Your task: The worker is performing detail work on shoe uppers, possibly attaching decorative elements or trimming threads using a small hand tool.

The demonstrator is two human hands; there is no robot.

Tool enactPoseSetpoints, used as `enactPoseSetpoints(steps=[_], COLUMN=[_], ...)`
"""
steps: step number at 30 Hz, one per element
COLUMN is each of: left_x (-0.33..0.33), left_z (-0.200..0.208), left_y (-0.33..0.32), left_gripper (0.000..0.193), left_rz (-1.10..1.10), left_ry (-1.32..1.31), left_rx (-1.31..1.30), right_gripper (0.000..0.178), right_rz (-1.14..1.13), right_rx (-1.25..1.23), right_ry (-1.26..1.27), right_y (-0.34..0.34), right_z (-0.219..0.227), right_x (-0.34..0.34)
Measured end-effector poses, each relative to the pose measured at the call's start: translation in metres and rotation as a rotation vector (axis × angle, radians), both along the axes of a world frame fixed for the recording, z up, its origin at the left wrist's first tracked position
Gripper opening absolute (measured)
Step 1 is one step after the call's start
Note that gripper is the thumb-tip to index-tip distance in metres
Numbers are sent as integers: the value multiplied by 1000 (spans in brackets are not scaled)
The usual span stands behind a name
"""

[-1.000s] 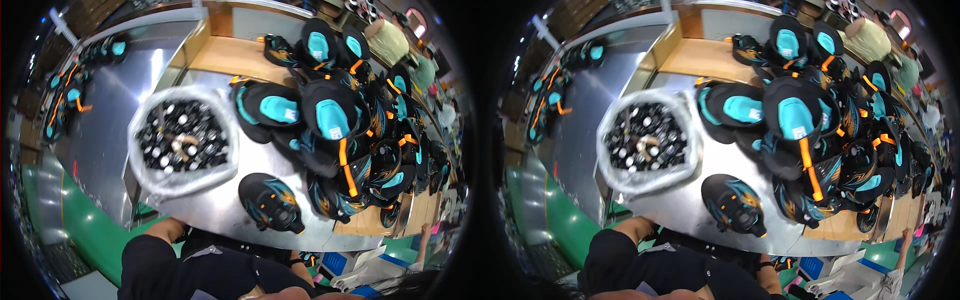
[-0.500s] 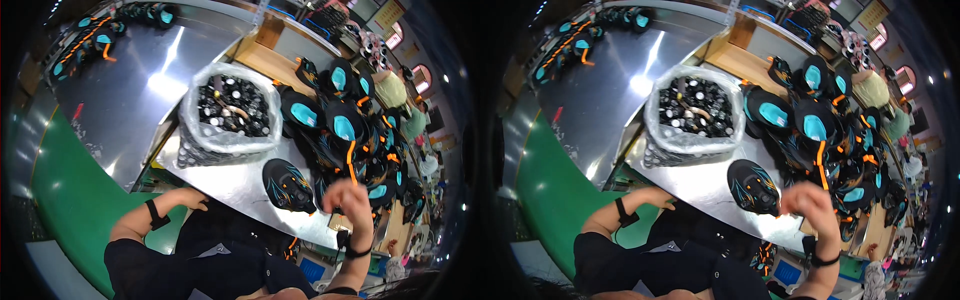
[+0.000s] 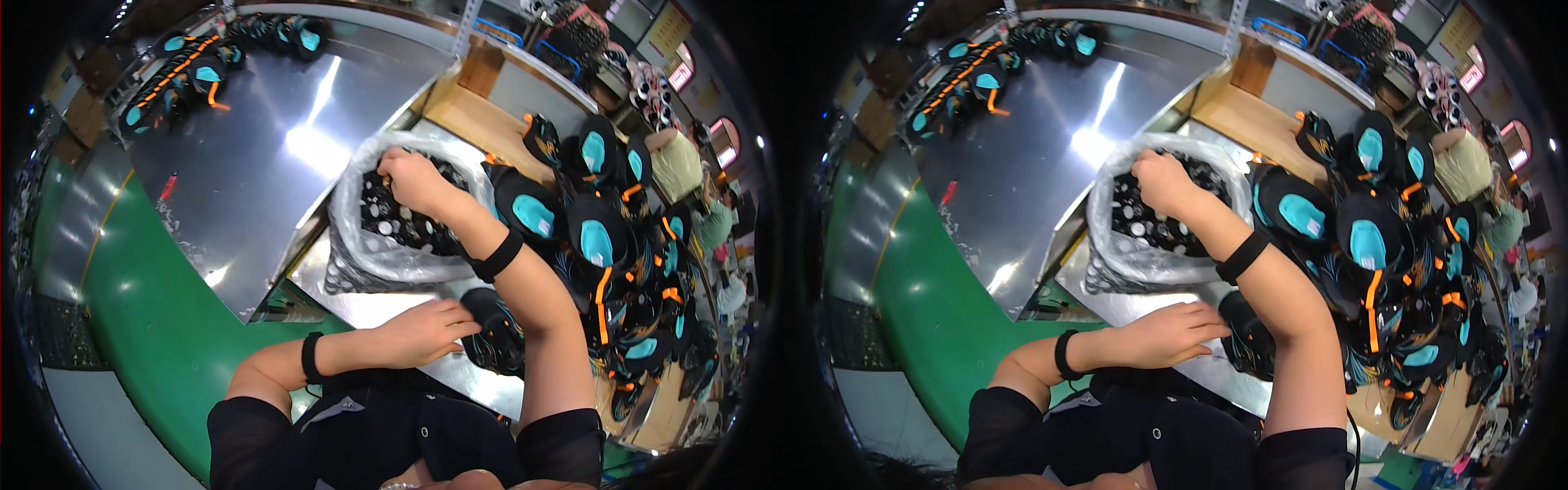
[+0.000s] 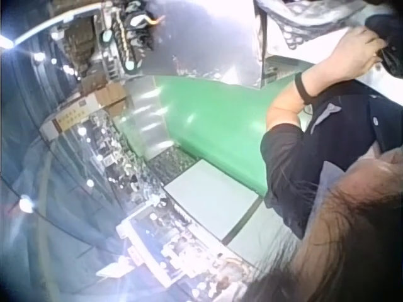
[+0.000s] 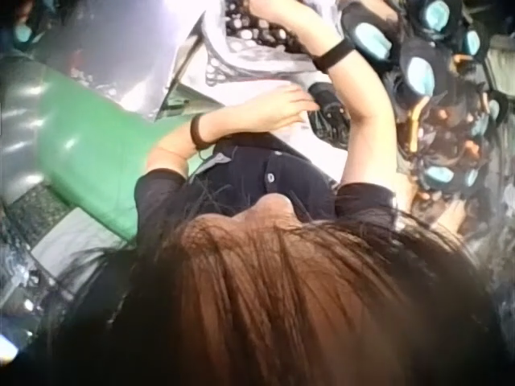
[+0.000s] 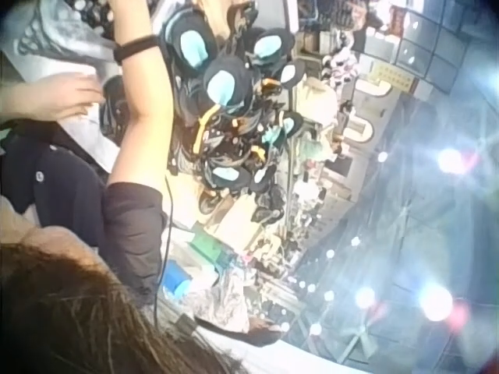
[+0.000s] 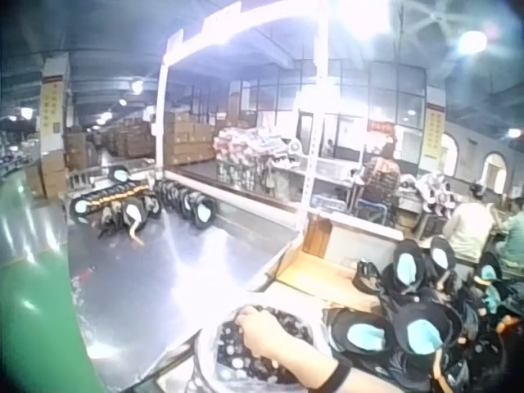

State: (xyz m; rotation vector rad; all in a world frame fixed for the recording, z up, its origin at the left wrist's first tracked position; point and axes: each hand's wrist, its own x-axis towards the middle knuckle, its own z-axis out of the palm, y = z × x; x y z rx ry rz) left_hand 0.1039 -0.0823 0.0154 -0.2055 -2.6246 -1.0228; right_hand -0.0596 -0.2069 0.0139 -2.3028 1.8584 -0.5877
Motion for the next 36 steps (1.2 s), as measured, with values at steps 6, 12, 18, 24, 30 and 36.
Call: enactPoseSetpoints(steps=[6, 12, 18, 24, 30, 36], left_x=[-18, -21, -71, -53, -54, -44], left_z=[-29, -68, -80, -57, -71, -56], left_y=[-8, -13, -22, -61, -33, -6], left_gripper=[35, 40, 57, 59, 57, 37], left_rz=[169, -89, 138, 396, 240, 156], left_ry=[269, 265, -212, -161, -197, -84], left_rx=[-329, -778, -1436, -1254, -1332, -900], right_gripper=[28, 12, 20, 20, 22, 22], right_rz=[279, -24, -337, -609, -683, -709], right_rx=[-259, -554, -215, -184, -227, -365], right_ry=[257, 46, -1048, -1260, -1146, -1168], right_y=[15, 51, 187, 336, 366, 346], right_z=[2, 57, 85, 47, -7, -22], right_x=[-15, -37, -80, -82, -63, -73])
